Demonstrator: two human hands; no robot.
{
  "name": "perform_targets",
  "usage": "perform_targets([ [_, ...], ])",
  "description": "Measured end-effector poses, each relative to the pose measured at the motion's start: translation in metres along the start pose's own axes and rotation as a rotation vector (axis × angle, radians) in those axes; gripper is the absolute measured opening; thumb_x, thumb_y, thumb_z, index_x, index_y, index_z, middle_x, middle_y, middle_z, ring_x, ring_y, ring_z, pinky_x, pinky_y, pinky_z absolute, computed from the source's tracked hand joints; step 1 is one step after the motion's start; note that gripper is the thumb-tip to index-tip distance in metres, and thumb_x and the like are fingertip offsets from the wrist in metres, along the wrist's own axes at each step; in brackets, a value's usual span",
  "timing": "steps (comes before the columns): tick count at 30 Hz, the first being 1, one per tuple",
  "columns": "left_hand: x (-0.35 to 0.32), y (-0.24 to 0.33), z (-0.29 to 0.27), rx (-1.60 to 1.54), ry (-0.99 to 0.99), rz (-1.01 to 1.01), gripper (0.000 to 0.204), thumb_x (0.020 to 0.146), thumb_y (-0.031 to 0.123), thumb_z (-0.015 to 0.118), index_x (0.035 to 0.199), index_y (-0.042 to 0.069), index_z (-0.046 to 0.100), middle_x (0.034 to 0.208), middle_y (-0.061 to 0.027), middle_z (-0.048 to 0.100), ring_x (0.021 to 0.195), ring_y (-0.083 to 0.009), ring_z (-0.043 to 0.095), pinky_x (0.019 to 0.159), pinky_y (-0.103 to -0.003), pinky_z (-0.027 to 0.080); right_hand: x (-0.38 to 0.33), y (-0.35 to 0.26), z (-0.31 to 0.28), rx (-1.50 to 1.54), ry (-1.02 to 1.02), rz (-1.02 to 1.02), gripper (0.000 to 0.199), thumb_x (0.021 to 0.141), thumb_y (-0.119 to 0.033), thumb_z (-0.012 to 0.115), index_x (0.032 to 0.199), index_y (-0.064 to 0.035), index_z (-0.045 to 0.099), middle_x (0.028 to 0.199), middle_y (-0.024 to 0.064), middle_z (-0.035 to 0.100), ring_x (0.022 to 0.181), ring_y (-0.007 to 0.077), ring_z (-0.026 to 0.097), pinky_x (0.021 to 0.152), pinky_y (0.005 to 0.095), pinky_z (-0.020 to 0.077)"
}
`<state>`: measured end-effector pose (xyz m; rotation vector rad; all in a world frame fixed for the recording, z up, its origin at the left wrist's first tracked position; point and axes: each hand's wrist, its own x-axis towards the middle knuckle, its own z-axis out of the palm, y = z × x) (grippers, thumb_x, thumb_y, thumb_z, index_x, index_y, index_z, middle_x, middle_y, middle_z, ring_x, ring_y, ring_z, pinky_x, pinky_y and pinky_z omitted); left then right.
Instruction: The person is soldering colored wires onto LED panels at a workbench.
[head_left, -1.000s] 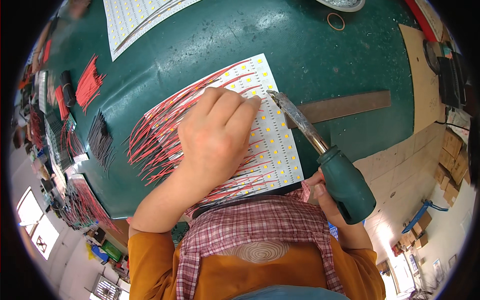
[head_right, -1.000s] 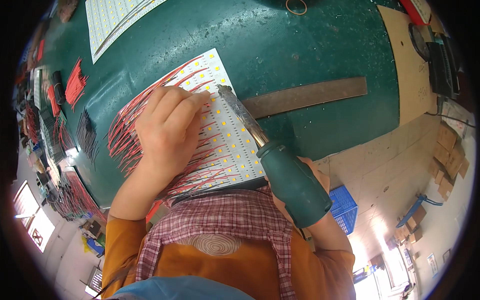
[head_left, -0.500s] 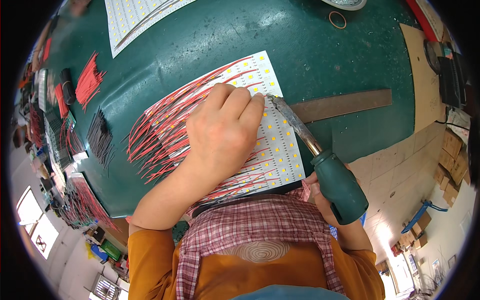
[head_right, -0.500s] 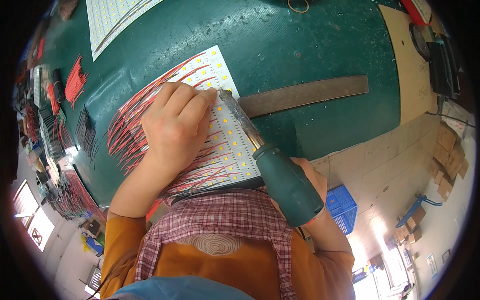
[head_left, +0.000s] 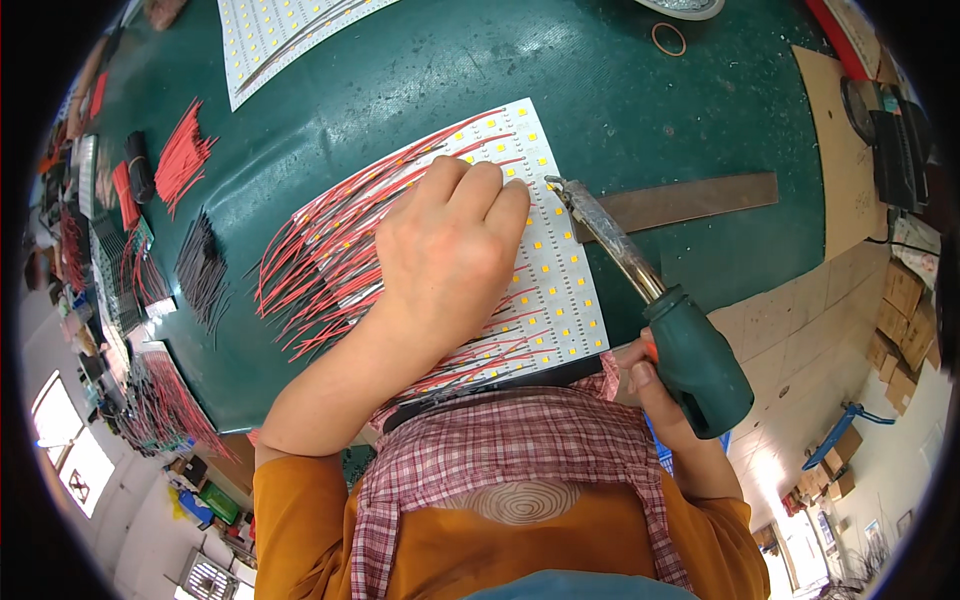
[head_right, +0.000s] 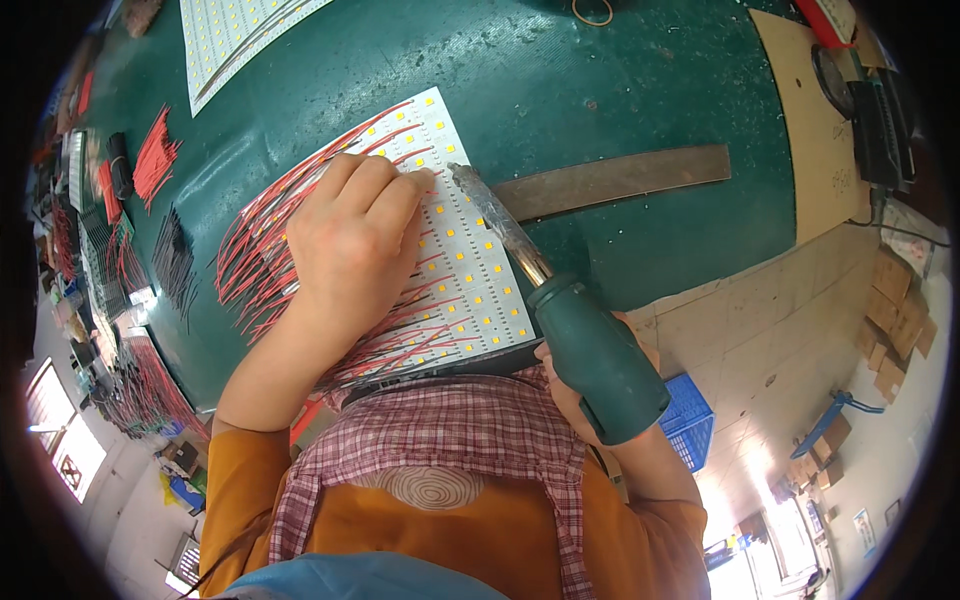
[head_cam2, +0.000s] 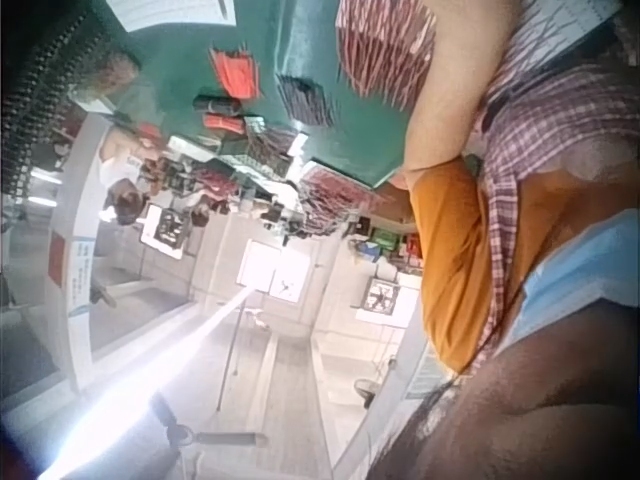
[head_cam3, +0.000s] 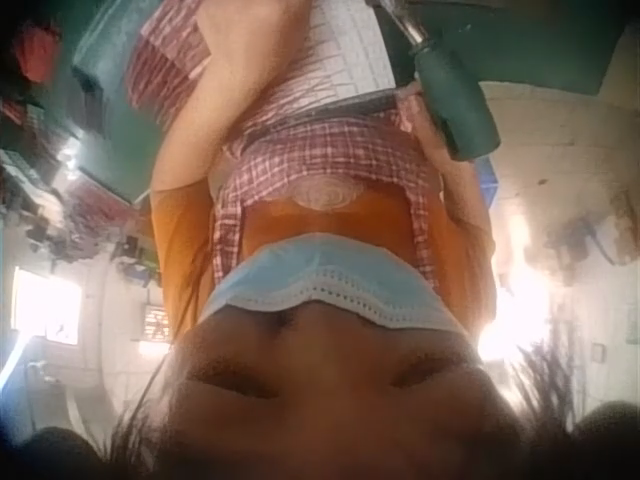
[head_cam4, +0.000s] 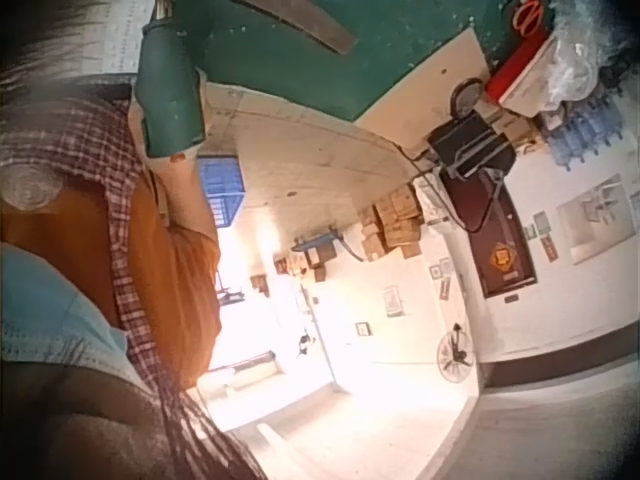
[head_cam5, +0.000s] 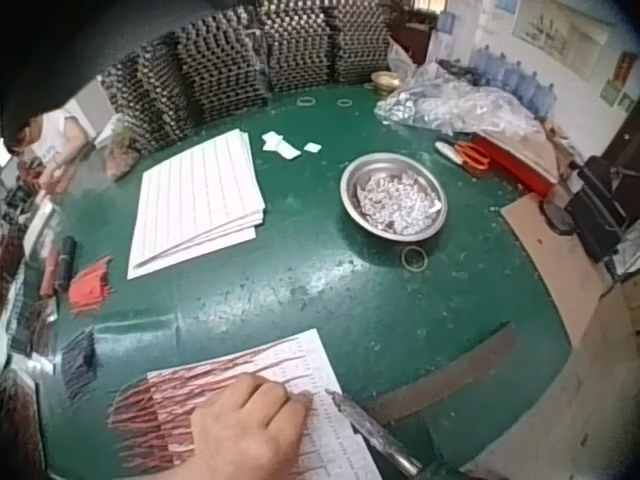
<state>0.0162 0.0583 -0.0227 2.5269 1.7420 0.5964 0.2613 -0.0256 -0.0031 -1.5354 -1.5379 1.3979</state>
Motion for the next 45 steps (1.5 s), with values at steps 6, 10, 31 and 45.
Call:
perform_targets([
  [6,0.000,-0.016,-0.020,0.034,0.064,0.022,0.040,0.072,0.005,0.067,0.112,0.000,0.068,0.078,-0.0048,0.057,0.069,-0.0206,0.057,0.057,-0.033,0.047,0.002,0.002,-0.008,-0.274,-0.083,-0.159,0.026,0.079,-0.001,0.071,0.104,-0.0033,0.066,0.087,0.0088,0.072,0.077,0.0206,0.072,0.069,0.0302,0.0573],
  [10,-0.009,-0.001,-0.016,-0.164,-0.023,0.010,0.046,0.078,0.005,0.067,0.123,0.001,0.058,0.078,-0.0072,0.059,0.067,-0.0234,0.059,0.056,-0.036,0.048,-0.010,0.006,-0.001,-0.031,-0.019,0.036,0.031,0.081,-0.002,0.070,0.110,0.0000,0.061,0.086,0.0093,0.072,0.077,0.0192,0.072,0.069,0.0296,0.0576],
  [31,-0.001,0.002,-0.002,-0.291,-0.028,-0.144,0.011,0.075,-0.001,0.072,0.083,0.005,0.069,0.077,-0.0071,0.063,0.071,-0.0250,0.063,0.061,-0.035,0.050,-0.013,0.012,-0.002,-0.446,-0.103,-0.131,0.028,0.078,-0.015,0.075,0.105,-0.0127,0.068,0.090,0.0019,0.069,0.075,0.0196,0.068,0.062,0.0307,0.0518],
  [45,0.000,0.003,-0.002,-0.238,-0.031,-0.113,0.011,0.073,0.000,0.072,0.082,0.006,0.068,0.078,-0.0063,0.062,0.070,-0.0248,0.062,0.060,-0.036,0.050,-0.001,0.004,-0.004,-0.511,-0.133,-0.256,0.017,0.079,0.005,0.065,0.094,-0.0026,0.067,0.084,0.0081,0.068,0.082,0.0220,0.064,0.076,0.0326,0.0519],
])
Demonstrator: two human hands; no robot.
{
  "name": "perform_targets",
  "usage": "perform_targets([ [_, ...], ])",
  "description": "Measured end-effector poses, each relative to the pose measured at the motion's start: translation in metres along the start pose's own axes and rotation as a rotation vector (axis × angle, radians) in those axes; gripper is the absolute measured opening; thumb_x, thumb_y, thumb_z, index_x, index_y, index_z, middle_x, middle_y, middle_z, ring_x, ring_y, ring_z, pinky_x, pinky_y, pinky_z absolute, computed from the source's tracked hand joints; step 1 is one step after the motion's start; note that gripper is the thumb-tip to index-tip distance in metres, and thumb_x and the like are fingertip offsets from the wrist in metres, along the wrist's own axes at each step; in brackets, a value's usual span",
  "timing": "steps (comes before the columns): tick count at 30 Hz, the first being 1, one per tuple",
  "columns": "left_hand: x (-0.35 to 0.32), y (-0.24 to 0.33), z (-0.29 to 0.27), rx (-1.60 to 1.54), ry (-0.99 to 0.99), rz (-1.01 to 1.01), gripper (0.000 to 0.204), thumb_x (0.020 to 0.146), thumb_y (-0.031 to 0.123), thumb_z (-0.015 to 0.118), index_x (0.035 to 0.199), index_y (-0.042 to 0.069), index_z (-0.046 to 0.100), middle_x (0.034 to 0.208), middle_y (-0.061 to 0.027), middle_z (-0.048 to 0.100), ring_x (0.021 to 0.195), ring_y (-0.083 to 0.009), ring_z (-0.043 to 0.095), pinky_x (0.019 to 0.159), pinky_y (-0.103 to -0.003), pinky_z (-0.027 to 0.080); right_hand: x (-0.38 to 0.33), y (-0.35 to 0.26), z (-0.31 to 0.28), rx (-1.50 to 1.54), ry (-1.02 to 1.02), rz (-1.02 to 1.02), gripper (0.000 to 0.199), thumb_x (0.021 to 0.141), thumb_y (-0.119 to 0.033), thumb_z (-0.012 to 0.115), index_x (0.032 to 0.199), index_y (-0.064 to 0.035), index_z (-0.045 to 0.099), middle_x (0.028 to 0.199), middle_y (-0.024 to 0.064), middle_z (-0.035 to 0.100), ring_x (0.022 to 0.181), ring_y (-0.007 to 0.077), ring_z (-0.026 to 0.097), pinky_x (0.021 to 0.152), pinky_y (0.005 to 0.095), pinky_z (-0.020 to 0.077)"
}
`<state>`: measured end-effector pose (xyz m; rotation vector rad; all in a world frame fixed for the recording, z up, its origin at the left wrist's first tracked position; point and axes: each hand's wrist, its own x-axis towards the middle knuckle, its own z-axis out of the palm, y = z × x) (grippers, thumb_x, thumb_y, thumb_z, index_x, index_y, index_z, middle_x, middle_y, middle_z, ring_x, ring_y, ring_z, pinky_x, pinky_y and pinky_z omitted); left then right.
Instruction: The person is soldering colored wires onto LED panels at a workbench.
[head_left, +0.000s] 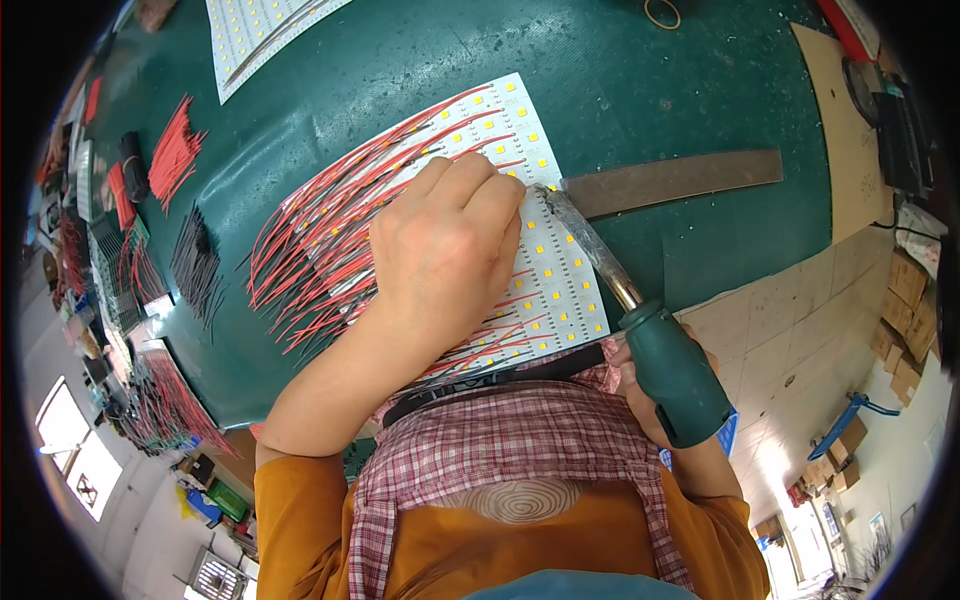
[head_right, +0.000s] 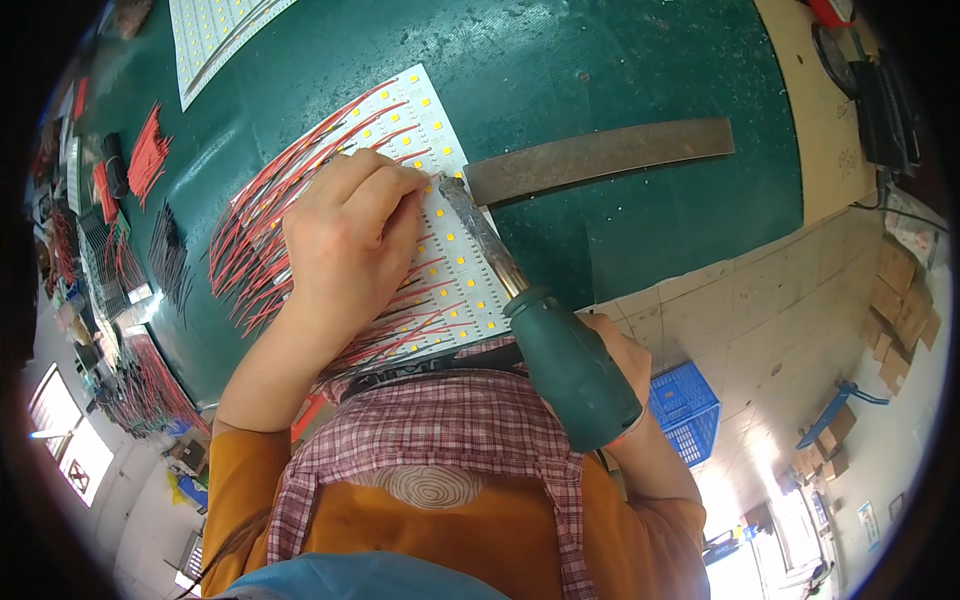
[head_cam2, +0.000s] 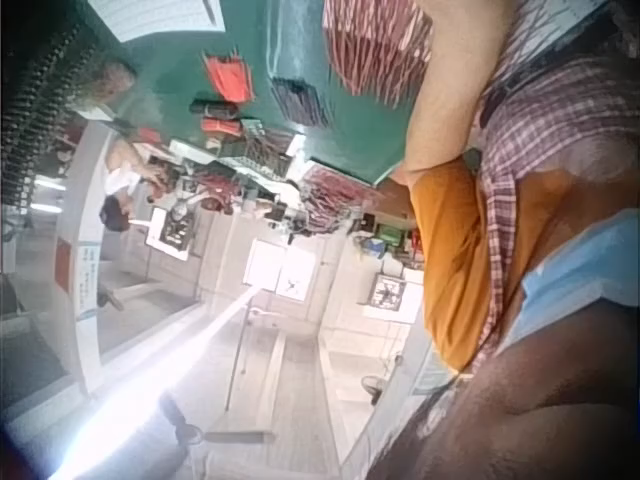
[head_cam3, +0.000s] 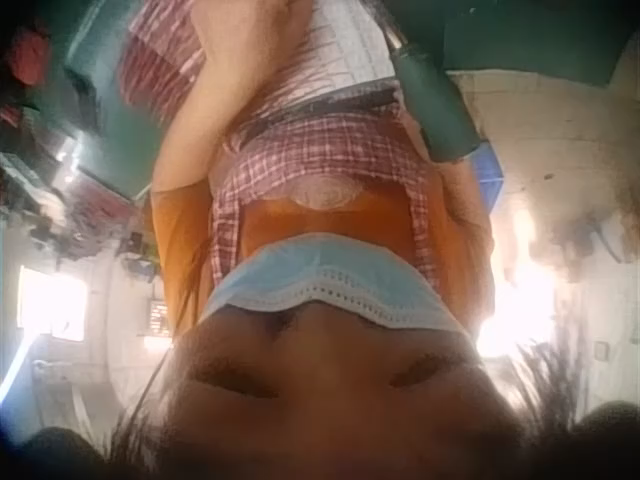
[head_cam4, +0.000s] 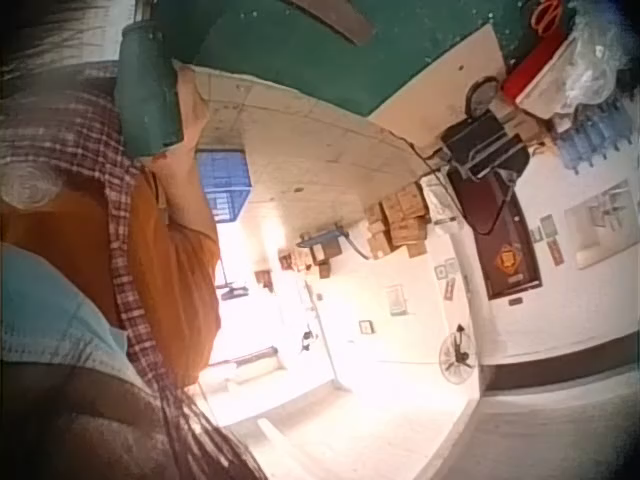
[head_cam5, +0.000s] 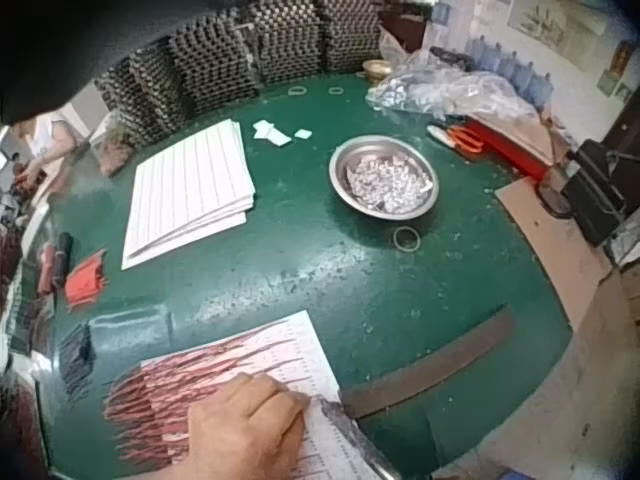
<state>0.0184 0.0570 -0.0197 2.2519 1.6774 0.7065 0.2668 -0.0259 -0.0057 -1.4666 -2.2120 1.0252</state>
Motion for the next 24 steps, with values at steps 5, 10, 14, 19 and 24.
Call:
perform_targets([
  [5,0.000,-0.005,0.004,0.021,0.035,0.021,0.008,0.074,0.006,0.070,0.079,0.008,0.065,0.078,-0.0045,0.058,0.073,-0.0230,0.062,0.056,-0.037,0.050,-0.001,-0.006,-0.001,0.085,-0.002,0.160,0.023,0.080,-0.004,0.068,0.103,-0.0066,0.067,0.089,0.0051,0.069,0.079,0.0199,0.065,0.070,0.0328,0.0524],
  [10,0.000,-0.006,0.004,0.032,0.022,0.025,0.008,0.074,0.006,0.070,0.080,0.008,0.064,0.079,-0.0046,0.058,0.073,-0.0233,0.062,0.057,-0.037,0.050,-0.004,0.002,0.007,-0.040,0.030,0.098,0.031,0.075,-0.012,0.075,0.105,-0.0136,0.069,0.092,0.0010,0.070,0.075,0.0206,0.069,0.062,0.0337,0.0540],
  [14,-0.001,-0.006,0.002,0.057,-0.004,0.020,0.011,0.073,0.005,0.069,0.082,0.007,0.063,0.083,-0.0053,0.059,0.077,-0.0232,0.062,0.058,-0.037,0.050,-0.004,0.000,0.006,0.270,0.125,0.143,0.030,0.078,-0.005,0.072,0.107,-0.0079,0.066,0.092,0.0034,0.069,0.077,0.0179,0.069,0.064,0.0323,0.0540],
  [19,0.000,-0.017,-0.008,0.010,0.017,-0.006,0.019,0.076,0.001,0.070,0.095,0.005,0.067,0.095,-0.0094,0.064,0.086,-0.0279,0.062,0.071,-0.038,0.050,0.003,0.008,-0.005,0.451,0.173,0.226,0.028,0.091,-0.008,0.063,0.118,-0.0018,0.058,0.090,0.0064,0.066,0.074,0.0099,0.056,0.069,0.0252,0.0475],
  [24,0.013,-0.024,-0.027,0.049,0.136,-0.020,0.027,0.079,0.010,0.074,0.104,0.002,0.067,0.102,-0.0133,0.064,0.096,-0.0310,0.058,0.085,-0.041,0.047,0.016,0.007,-0.009,0.683,0.354,0.276,0.032,0.093,-0.005,0.061,0.124,-0.0039,0.054,0.091,0.0074,0.066,0.069,0.0092,0.054,0.062,0.0248,0.0461],
])
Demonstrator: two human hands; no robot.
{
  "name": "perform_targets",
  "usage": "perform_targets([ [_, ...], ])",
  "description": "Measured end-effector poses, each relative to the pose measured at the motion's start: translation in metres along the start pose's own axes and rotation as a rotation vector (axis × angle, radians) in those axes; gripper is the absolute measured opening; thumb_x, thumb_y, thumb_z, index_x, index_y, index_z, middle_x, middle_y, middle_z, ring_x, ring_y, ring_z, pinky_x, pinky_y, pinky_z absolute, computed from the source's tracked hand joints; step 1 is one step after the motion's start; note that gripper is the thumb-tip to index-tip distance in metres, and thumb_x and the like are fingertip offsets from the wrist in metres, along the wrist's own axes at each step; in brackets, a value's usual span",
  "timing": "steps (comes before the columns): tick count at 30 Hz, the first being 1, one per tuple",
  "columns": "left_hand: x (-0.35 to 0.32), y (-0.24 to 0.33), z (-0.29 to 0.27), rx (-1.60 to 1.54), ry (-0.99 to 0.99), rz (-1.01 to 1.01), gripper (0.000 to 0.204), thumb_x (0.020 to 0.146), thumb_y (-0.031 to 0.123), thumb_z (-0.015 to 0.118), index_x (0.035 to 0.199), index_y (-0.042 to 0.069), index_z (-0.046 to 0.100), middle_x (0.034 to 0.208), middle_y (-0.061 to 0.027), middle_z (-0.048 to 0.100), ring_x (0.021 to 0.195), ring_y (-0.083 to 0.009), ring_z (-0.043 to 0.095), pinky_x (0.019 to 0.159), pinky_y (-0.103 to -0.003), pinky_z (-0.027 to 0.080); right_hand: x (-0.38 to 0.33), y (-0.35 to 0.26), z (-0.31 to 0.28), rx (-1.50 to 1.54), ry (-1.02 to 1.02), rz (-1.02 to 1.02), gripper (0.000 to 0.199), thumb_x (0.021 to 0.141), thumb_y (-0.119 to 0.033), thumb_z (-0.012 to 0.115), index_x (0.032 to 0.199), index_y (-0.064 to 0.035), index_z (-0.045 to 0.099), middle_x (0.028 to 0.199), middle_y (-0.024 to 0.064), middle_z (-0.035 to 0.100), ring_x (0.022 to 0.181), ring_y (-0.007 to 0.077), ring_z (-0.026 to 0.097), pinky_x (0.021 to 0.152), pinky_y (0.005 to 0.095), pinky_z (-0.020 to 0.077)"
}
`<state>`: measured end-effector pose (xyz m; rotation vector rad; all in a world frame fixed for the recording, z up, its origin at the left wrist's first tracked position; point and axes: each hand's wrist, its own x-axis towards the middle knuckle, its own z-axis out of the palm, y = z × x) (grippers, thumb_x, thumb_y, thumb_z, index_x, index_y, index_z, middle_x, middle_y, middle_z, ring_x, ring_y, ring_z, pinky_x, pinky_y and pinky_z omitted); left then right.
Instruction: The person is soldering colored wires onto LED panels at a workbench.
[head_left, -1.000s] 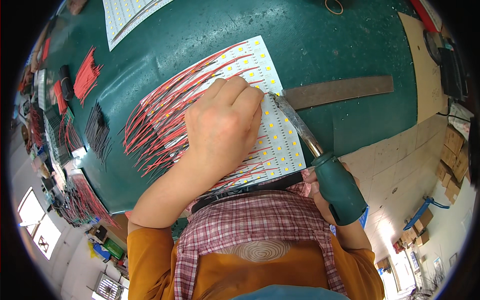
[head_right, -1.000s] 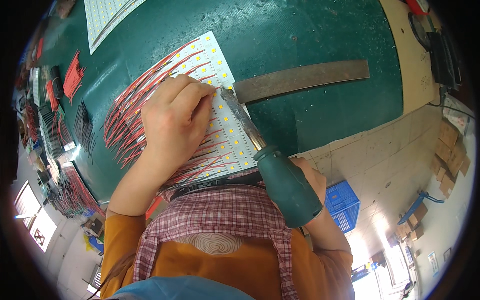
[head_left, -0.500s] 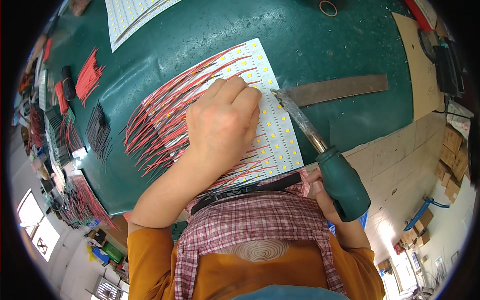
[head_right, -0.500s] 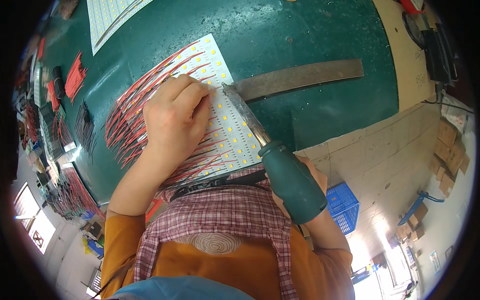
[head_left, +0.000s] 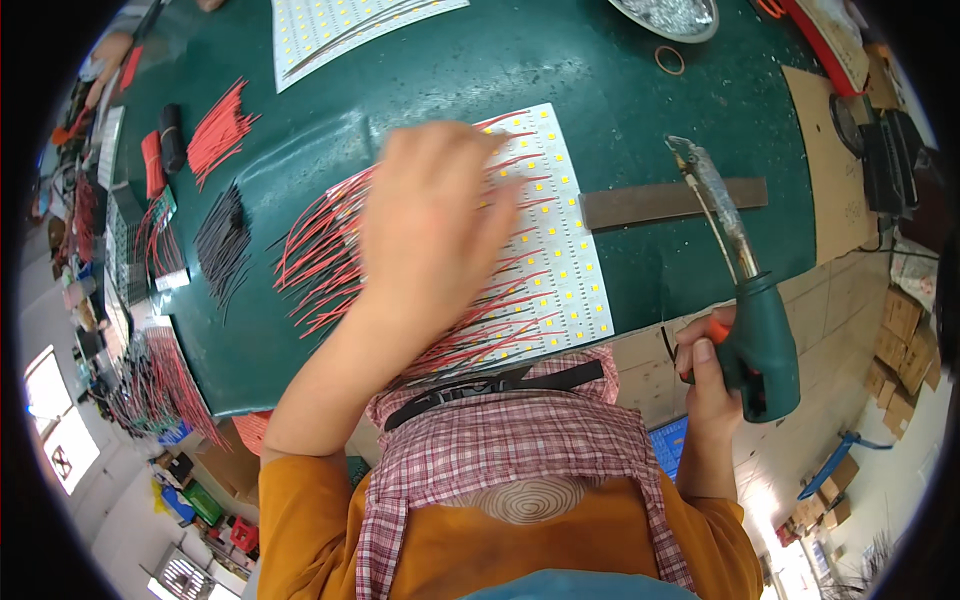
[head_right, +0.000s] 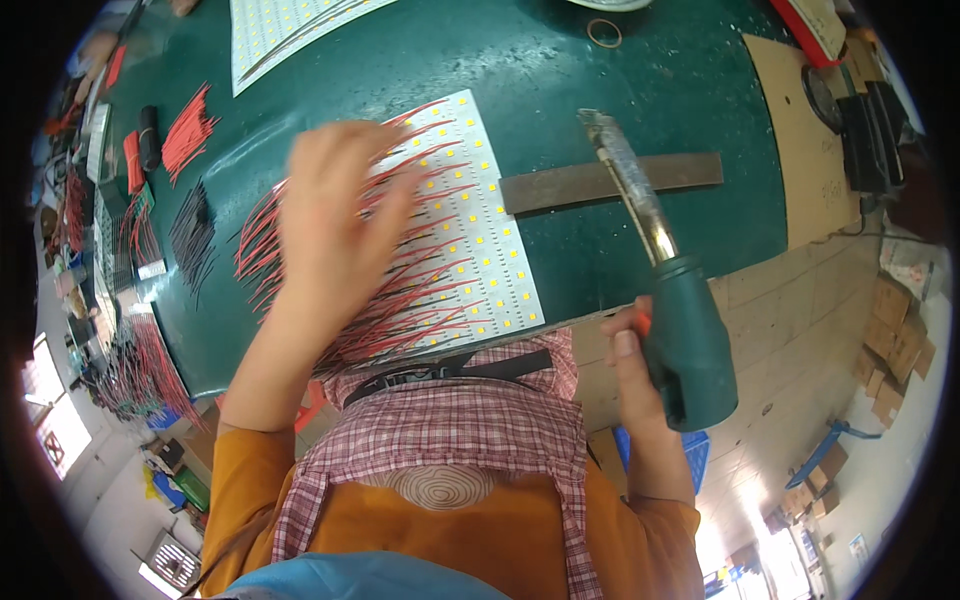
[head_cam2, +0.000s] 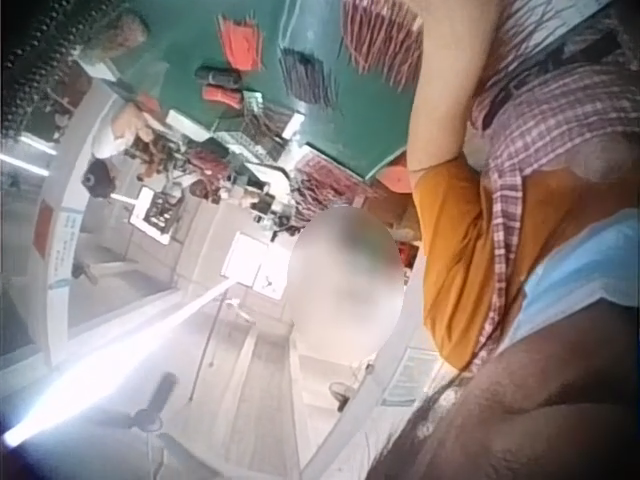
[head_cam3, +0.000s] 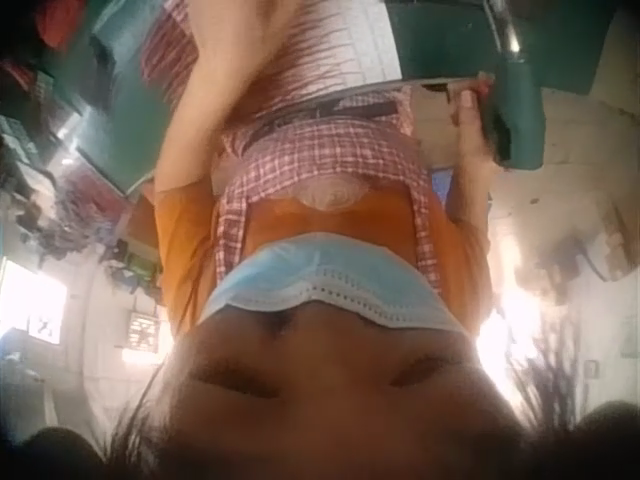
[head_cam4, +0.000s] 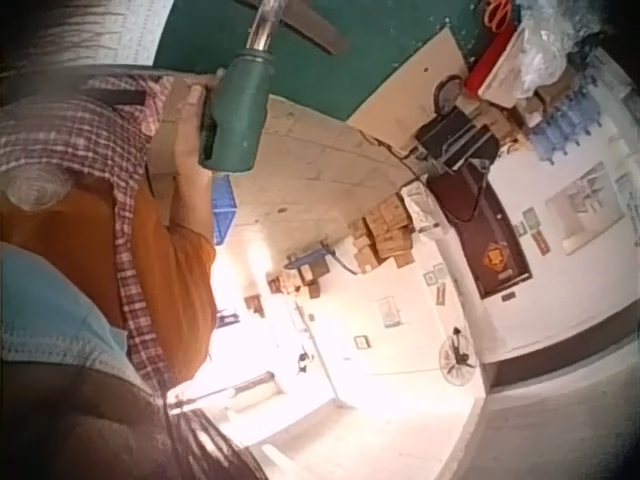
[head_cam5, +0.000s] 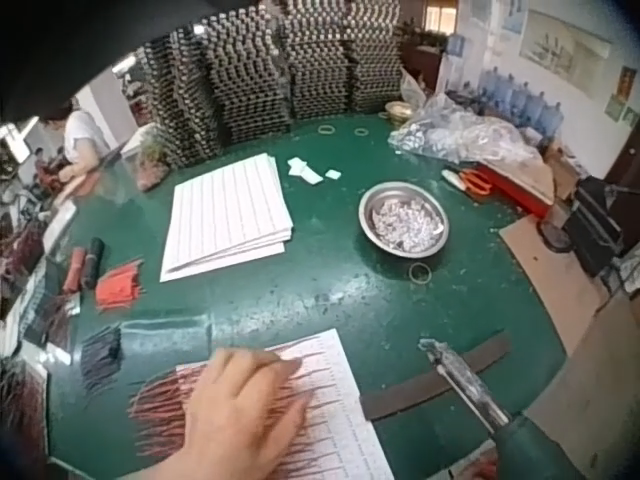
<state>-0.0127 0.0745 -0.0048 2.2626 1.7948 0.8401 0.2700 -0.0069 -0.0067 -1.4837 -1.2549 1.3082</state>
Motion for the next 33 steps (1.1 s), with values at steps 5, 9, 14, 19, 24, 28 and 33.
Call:
perform_targets([
  [5,0.012,0.029,0.039,0.029,-0.226,0.092,0.045,0.069,0.033,0.082,0.099,0.005,0.064,0.097,-0.0090,0.059,0.099,-0.0273,0.055,0.082,-0.040,0.045,0.007,-0.005,0.007,0.116,0.042,-0.030,0.032,0.091,-0.004,0.060,0.121,-0.0019,0.051,0.086,0.0114,0.064,0.059,0.0114,0.051,0.054,0.0247,0.0434],
  [9,0.009,0.028,0.073,0.092,-0.108,0.228,0.018,0.069,0.025,0.072,0.073,0.010,0.064,0.084,-0.0055,0.057,0.092,-0.0242,0.054,0.075,-0.037,0.043,-0.009,0.006,0.000,0.112,0.125,-0.060,0.033,0.092,-0.004,0.058,0.123,-0.0021,0.049,0.087,0.0097,0.062,0.059,0.0116,0.049,0.053,0.0251,0.0422],
  [14,0.006,0.031,0.078,0.129,-0.033,0.200,0.012,0.070,0.022,0.067,0.072,0.010,0.066,0.082,-0.0038,0.058,0.088,-0.0224,0.053,0.075,-0.035,0.041,0.000,0.005,0.004,0.148,0.132,-0.205,0.032,0.092,-0.005,0.058,0.123,-0.0005,0.049,0.084,0.0108,0.063,0.056,0.0116,0.049,0.050,0.0241,0.0404],
  [19,0.010,0.021,0.033,0.042,-0.083,0.117,0.037,0.071,0.041,0.080,0.088,0.010,0.069,0.089,-0.0051,0.061,0.097,-0.0242,0.056,0.080,-0.039,0.044,0.005,-0.003,0.009,0.117,0.035,-0.237,0.031,0.093,-0.003,0.055,0.123,-0.0009,0.049,0.085,0.0097,0.061,0.060,0.0115,0.049,0.053,0.0257,0.0431],
  [24,-0.034,-0.137,-0.082,0.359,0.270,-0.252,0.019,0.091,0.008,0.056,0.104,0.004,0.069,0.098,-0.0139,0.069,0.099,-0.0323,0.062,0.086,-0.044,0.049,0.002,-0.002,0.000,0.071,0.021,-0.185,0.031,0.093,-0.003,0.055,0.123,-0.0006,0.049,0.086,0.0097,0.062,0.060,0.0110,0.050,0.054,0.0256,0.0434],
  [28,-0.093,-0.205,-0.139,0.500,-0.046,-0.487,0.027,0.090,0.008,0.058,0.115,0.007,0.068,0.116,-0.0089,0.065,0.112,-0.0323,0.057,0.094,-0.045,0.048,0.005,0.002,0.005,0.048,-0.002,-0.136,0.031,0.093,-0.002,0.055,0.124,0.0000,0.050,0.086,0.0098,0.062,0.061,0.0106,0.050,0.056,0.0253,0.0435],
  [33,-0.095,-0.213,-0.138,0.600,-0.157,-0.393,0.015,0.086,0.010,0.065,0.099,0.007,0.072,0.100,-0.0058,0.067,0.104,-0.0274,0.059,0.086,-0.041,0.047,0.004,-0.006,0.017,0.066,-0.064,-0.117,0.031,0.092,0.000,0.055,0.123,0.0004,0.051,0.086,0.0103,0.063,0.061,0.0108,0.051,0.057,0.0253,0.0429],
])
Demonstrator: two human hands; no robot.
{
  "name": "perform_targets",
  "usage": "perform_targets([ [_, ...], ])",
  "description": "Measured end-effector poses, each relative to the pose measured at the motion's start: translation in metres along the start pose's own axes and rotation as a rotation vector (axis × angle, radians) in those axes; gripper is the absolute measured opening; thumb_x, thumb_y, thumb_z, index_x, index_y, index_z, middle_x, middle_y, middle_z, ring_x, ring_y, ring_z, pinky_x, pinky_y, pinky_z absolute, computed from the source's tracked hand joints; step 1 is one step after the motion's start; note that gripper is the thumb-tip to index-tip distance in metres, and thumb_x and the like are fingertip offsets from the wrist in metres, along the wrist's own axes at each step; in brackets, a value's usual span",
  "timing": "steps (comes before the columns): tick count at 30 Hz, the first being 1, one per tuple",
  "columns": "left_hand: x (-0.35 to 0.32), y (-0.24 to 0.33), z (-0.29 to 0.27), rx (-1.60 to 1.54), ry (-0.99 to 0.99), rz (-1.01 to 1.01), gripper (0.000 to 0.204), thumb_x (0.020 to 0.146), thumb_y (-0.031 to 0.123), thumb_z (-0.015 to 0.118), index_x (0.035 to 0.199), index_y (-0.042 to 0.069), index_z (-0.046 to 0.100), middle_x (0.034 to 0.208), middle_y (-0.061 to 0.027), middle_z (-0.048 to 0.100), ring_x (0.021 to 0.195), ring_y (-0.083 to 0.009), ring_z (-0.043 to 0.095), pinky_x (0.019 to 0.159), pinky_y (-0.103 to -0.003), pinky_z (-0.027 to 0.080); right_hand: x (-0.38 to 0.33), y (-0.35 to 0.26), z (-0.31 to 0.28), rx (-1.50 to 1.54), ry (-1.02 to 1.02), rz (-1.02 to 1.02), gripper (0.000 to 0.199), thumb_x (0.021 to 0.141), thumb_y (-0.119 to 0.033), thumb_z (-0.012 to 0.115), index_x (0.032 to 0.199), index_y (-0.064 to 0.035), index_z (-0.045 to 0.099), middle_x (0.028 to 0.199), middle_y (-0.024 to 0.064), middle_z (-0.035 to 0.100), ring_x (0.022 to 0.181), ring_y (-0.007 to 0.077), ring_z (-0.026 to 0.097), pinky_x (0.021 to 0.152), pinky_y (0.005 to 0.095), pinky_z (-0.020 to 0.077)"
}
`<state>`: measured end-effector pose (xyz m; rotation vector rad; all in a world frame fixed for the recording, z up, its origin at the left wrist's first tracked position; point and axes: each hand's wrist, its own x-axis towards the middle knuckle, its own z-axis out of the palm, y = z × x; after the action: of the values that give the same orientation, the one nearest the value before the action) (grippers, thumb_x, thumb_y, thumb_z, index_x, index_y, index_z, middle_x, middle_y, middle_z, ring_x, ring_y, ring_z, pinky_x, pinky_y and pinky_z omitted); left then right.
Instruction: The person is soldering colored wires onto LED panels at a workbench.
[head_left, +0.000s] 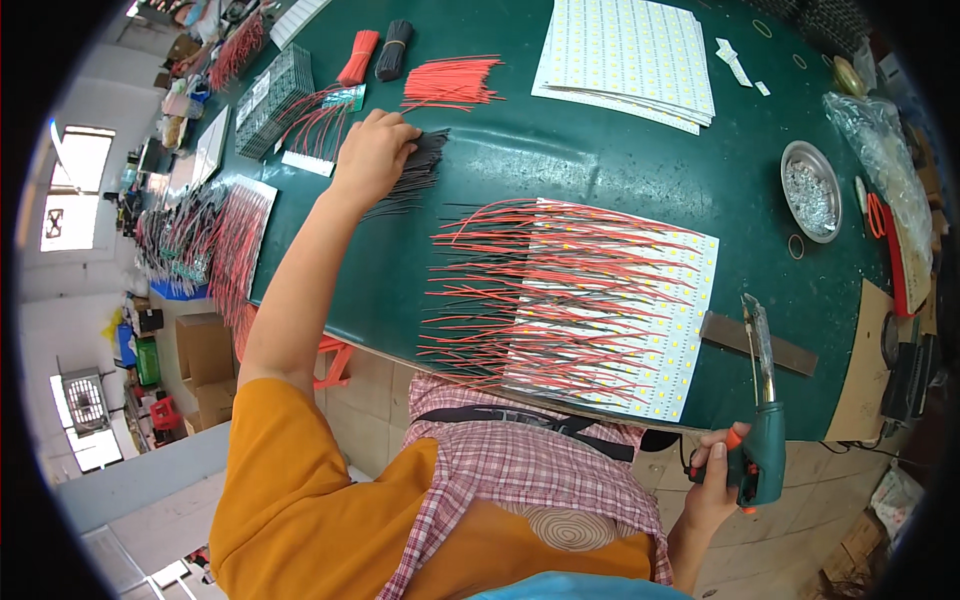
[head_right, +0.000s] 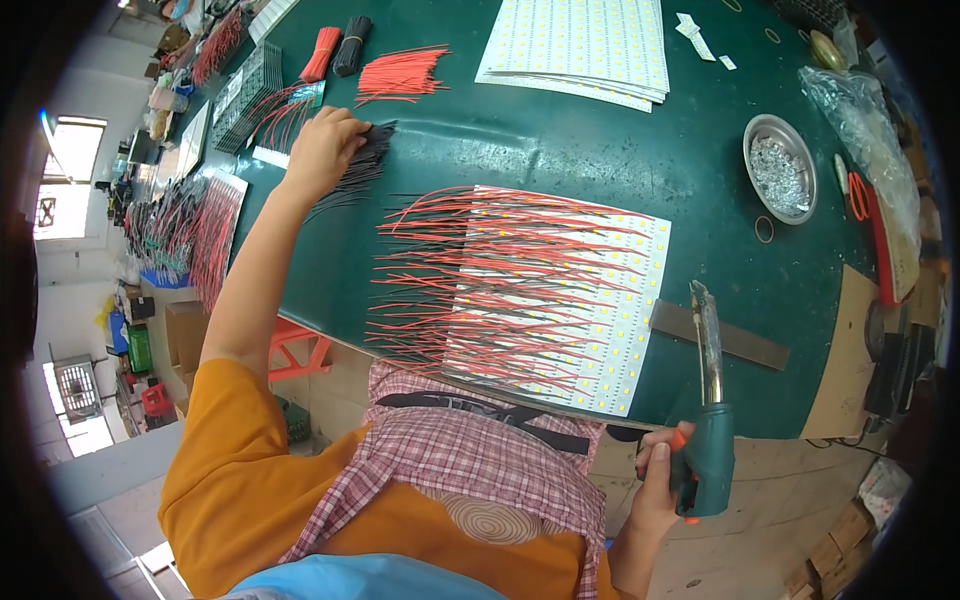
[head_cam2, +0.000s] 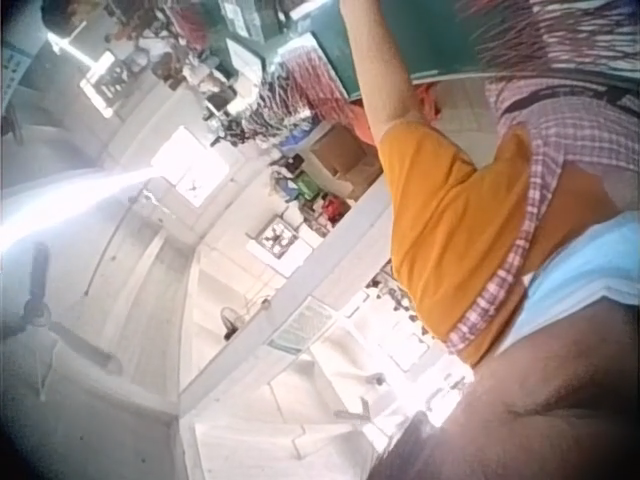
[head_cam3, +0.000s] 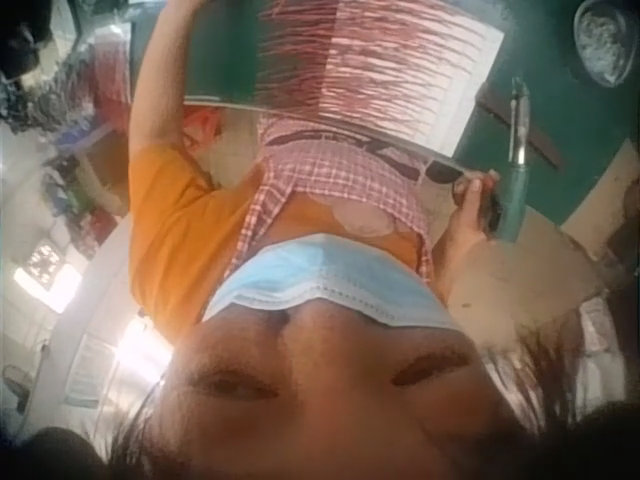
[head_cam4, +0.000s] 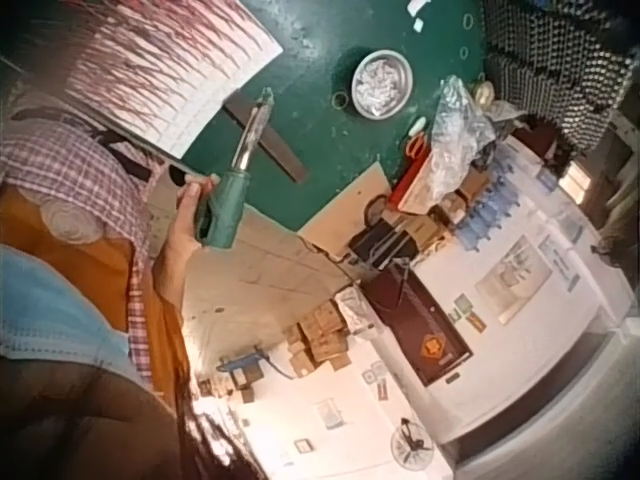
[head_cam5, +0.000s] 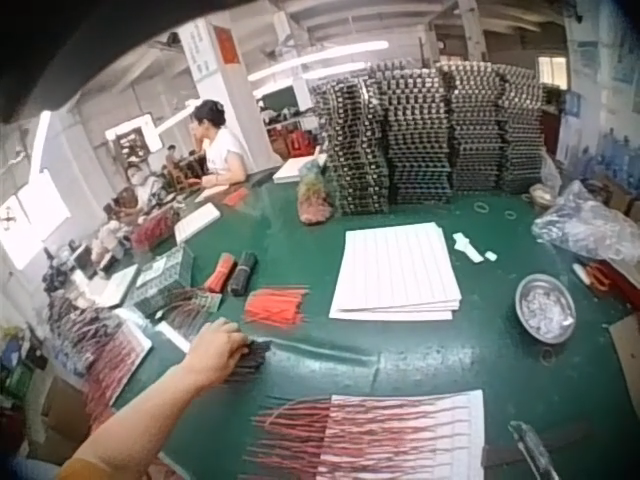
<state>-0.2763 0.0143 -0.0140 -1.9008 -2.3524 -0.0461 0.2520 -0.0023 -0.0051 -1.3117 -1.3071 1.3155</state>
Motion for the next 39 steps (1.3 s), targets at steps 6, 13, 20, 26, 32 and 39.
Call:
perform_targets([
  [6,0.012,-0.001,0.001,0.062,0.054,0.051,0.008,0.085,0.013,0.066,0.089,0.007,0.070,0.094,-0.0046,0.067,0.097,-0.0256,0.060,0.081,-0.041,0.046,-0.005,-0.005,0.009,-0.016,0.000,0.042,0.031,0.091,0.000,0.056,0.121,-0.0004,0.051,0.085,0.0105,0.064,0.061,0.0117,0.051,0.057,0.0256,0.0429],
  [13,0.013,-0.001,-0.013,0.073,0.000,0.019,0.010,0.085,0.015,0.067,0.089,0.007,0.072,0.086,-0.0090,0.066,0.092,-0.0294,0.061,0.079,-0.043,0.048,-0.007,-0.003,0.007,-0.009,-0.050,0.063,0.031,0.091,0.001,0.056,0.122,-0.0008,0.051,0.086,0.0107,0.064,0.062,0.0123,0.052,0.057,0.0264,0.0438],
  [20,0.013,-0.002,-0.018,0.114,0.001,-0.076,0.012,0.086,0.017,0.066,0.092,0.008,0.072,0.087,-0.0140,0.066,0.087,-0.0340,0.063,0.080,-0.045,0.049,-0.009,0.003,0.007,0.037,-0.046,0.060,0.034,0.091,0.006,0.057,0.124,0.0009,0.053,0.086,0.0109,0.066,0.061,0.0101,0.053,0.055,0.0236,0.0439],
  [26,0.012,-0.007,-0.018,0.199,0.012,0.020,0.012,0.087,0.017,0.064,0.093,0.009,0.071,0.084,-0.0140,0.066,0.085,-0.0327,0.064,0.081,-0.046,0.048,-0.012,0.005,0.006,-0.024,-0.057,0.102,0.032,0.091,0.003,0.056,0.123,-0.0004,0.052,0.086,0.0114,0.064,0.062,0.0115,0.052,0.056,0.0260,0.0451],
  [32,0.014,-0.003,-0.026,0.171,-0.042,-0.003,0.013,0.086,0.018,0.065,0.088,0.007,0.072,0.081,-0.0155,0.065,0.082,-0.0347,0.063,0.079,-0.046,0.049,-0.012,0.005,0.006,0.015,-0.055,0.092,0.031,0.092,0.003,0.057,0.122,-0.0004,0.052,0.086,0.0113,0.064,0.062,0.0113,0.053,0.055,0.0257,0.0449],
  [39,0.017,-0.006,-0.023,0.304,-0.044,0.055,0.012,0.085,0.017,0.063,0.082,0.009,0.071,0.077,-0.0137,0.068,0.077,-0.0326,0.066,0.078,-0.045,0.049,-0.013,0.006,0.005,0.047,-0.061,0.079,0.031,0.092,0.001,0.059,0.122,0.0008,0.052,0.087,0.0094,0.065,0.064,0.0098,0.053,0.058,0.0248,0.0457],
])
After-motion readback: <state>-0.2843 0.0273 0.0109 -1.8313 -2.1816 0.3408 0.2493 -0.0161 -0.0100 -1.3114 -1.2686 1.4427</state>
